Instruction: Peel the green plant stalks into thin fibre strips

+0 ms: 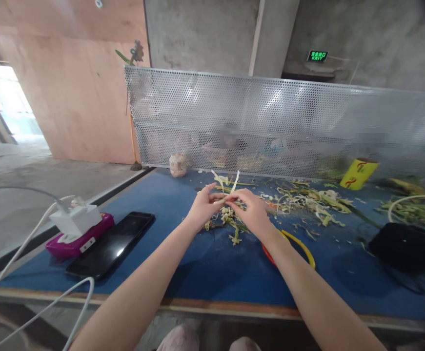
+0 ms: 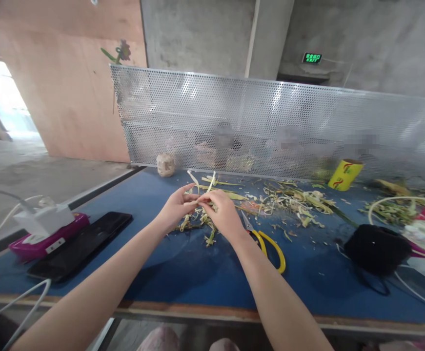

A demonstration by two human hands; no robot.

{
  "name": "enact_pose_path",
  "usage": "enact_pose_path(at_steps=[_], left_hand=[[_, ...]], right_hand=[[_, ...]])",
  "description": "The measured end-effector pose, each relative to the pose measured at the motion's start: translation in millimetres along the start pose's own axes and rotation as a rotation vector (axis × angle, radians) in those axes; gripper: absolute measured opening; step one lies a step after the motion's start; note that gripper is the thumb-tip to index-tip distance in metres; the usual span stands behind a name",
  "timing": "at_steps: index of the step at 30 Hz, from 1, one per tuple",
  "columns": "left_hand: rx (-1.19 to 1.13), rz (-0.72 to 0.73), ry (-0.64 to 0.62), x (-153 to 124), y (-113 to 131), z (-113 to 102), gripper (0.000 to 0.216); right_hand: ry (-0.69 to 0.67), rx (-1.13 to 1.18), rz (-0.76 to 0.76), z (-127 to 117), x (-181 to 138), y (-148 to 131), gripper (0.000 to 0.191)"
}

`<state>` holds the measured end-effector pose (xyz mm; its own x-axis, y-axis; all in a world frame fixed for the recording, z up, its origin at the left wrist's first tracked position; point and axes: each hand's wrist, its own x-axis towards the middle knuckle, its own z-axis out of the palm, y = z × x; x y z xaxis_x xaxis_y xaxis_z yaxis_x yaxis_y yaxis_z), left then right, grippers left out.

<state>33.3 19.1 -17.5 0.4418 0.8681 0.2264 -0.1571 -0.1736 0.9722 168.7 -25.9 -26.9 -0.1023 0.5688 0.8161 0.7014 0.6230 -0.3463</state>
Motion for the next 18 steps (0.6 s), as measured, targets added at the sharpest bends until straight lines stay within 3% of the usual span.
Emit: enact_pose_path(at_steps=[10,18], left_hand=[[0.207,0.089,-0.116,-2.5,1.1,2.0,0.073],[0.204,0.104,-0.138,-1.6,-4.2,2.5,0.068]], right_hand=[[0.008,-0.005,0.132,0.7,-0.5,3.0,0.003],[0.048,0.142,0.316,-1.5,0.5,4.5,0.019]])
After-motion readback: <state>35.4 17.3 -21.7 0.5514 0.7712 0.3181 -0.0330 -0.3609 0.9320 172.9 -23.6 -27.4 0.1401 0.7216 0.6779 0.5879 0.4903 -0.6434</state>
